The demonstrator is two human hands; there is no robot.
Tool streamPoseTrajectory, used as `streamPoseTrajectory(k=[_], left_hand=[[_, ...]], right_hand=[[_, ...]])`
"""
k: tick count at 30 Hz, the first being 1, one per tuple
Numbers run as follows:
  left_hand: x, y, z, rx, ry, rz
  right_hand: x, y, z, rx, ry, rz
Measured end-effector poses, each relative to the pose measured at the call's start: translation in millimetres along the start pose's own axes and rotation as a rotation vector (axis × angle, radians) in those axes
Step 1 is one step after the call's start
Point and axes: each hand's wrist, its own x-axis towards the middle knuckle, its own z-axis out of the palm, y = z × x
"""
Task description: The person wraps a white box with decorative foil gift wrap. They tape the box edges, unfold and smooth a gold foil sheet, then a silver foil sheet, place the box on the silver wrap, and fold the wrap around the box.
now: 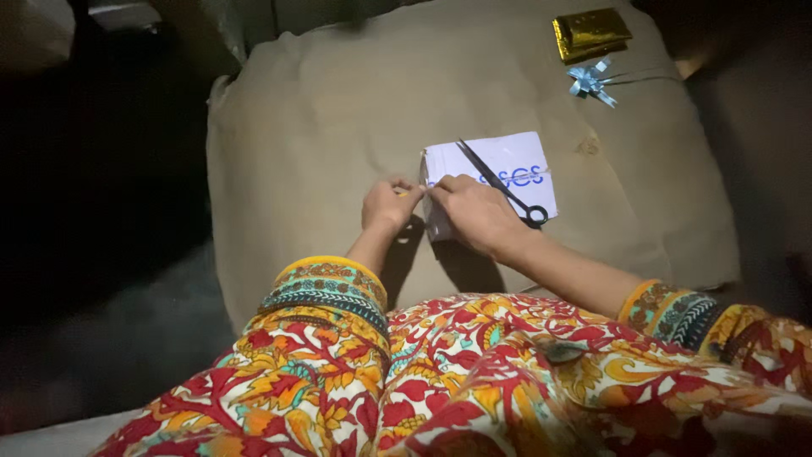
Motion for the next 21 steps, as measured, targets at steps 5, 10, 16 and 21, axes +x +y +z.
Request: streamPoseTrajectory(k=[5, 10, 16, 21], left_hand=[[0, 3, 9, -0.044, 0.000, -0.125], [29, -16, 43, -0.072, -0.018, -0.149], [46, -34, 54, -0.134, -0.089, -0.165], [40, -24, 46, -0.057, -0.108, -0.157]], right_hand=[[2, -3, 12, -0.087, 0.027, -0.043], [3, 0, 12, -0.098, 0.026, -0.024], [29, 10, 18, 0.064, 0.061, 0.146], [43, 26, 40, 0.284, 0.145, 0.293]])
